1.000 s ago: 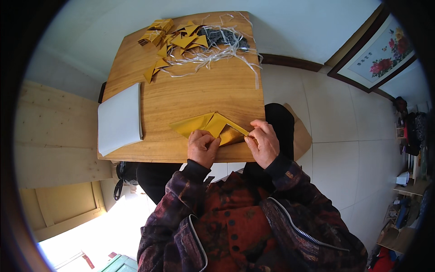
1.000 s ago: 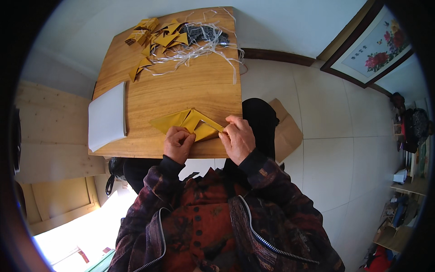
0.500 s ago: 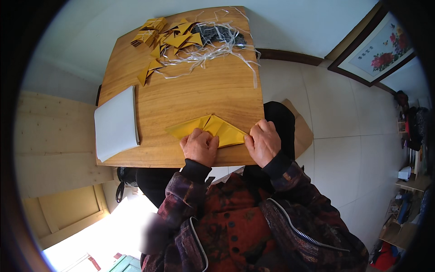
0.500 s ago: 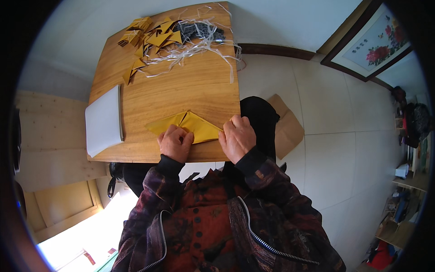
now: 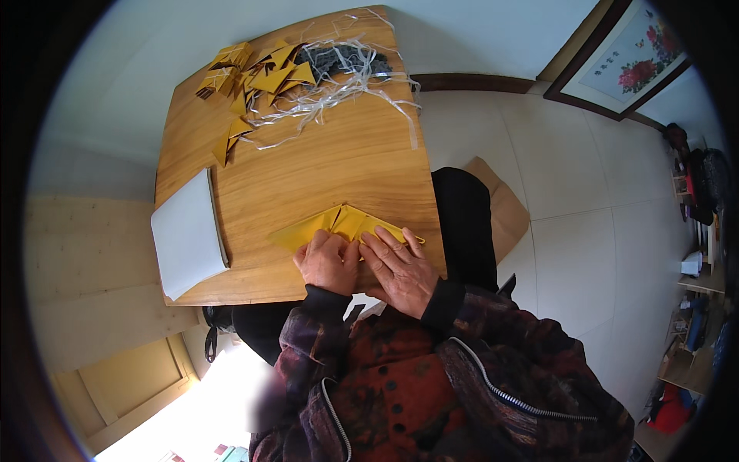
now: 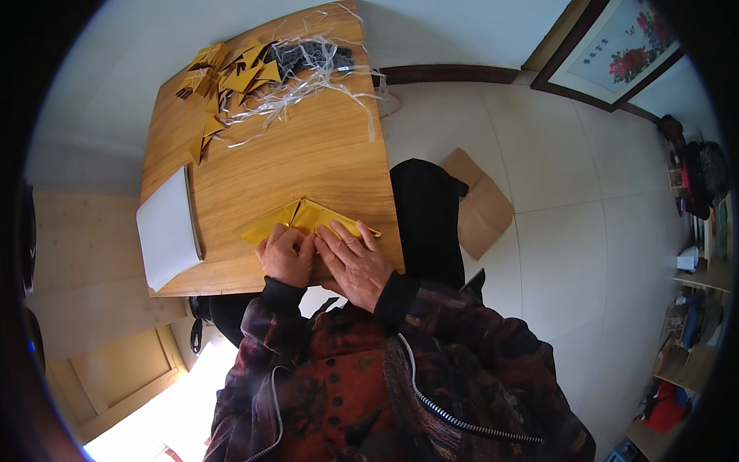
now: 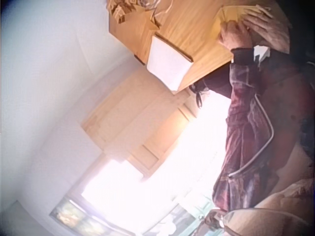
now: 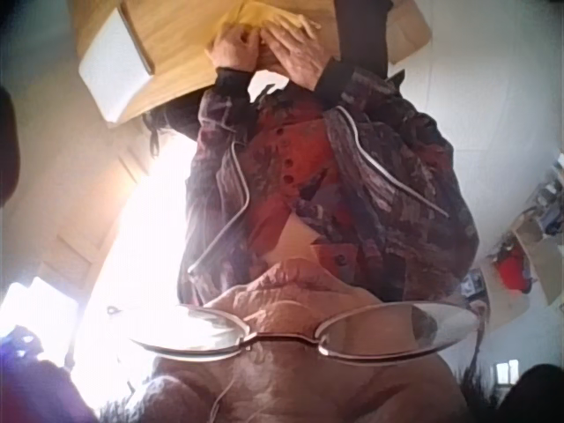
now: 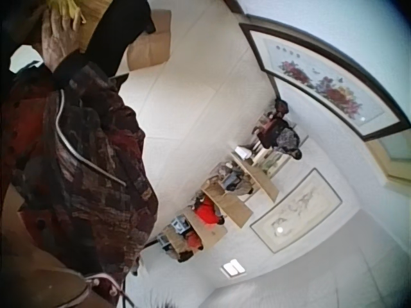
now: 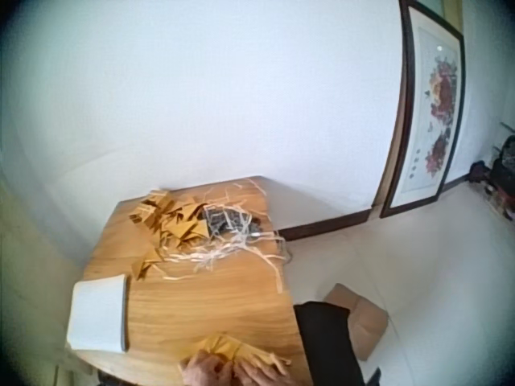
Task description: The person sits on the floor and folds a yellow sheet of paper into a triangular shape using both hands. They press the creases firmly and place the finished piece on a pile of similar folded items on the table.
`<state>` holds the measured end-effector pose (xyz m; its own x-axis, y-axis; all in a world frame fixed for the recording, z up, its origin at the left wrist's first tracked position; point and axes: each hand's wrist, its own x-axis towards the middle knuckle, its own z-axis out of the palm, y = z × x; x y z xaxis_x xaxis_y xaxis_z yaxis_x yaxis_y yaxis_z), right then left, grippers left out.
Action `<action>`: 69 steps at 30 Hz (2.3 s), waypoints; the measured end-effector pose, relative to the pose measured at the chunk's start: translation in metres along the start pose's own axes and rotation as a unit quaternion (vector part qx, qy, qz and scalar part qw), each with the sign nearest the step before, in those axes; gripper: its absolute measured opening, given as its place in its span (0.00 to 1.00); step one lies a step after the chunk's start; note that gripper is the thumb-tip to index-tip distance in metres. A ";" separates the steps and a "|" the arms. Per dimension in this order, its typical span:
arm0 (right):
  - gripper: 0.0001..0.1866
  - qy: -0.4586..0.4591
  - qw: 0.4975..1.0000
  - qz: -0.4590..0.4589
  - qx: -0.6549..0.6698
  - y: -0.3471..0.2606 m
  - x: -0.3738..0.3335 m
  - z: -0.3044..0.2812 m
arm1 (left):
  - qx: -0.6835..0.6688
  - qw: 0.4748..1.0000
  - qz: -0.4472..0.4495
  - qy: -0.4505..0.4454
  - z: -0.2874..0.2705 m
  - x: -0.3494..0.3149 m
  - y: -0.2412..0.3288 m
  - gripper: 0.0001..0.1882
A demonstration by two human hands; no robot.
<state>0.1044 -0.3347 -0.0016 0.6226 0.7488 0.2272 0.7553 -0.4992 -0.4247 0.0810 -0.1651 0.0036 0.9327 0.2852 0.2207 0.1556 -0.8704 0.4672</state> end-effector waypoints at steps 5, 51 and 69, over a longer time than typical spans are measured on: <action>0.41 -0.021 1.000 0.003 0.003 0.004 -0.001 0.000 | -0.002 0.999 -0.016 -0.031 -0.003 0.000 0.000 0.09; 0.49 -0.034 0.999 0.018 0.034 0.013 0.009 -0.005 | -0.191 0.975 -0.029 -0.105 -0.016 -0.003 -0.027 0.11; 0.45 -0.048 0.999 0.012 0.011 0.011 0.010 -0.009 | -0.216 0.974 -0.042 -0.051 -0.008 -0.005 -0.019 0.13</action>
<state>0.1202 -0.3366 0.0039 0.6169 0.7761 0.1313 0.7351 -0.5084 -0.4485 0.0711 -0.1462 0.0003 0.9536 0.2878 0.0889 0.1032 -0.5894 0.8012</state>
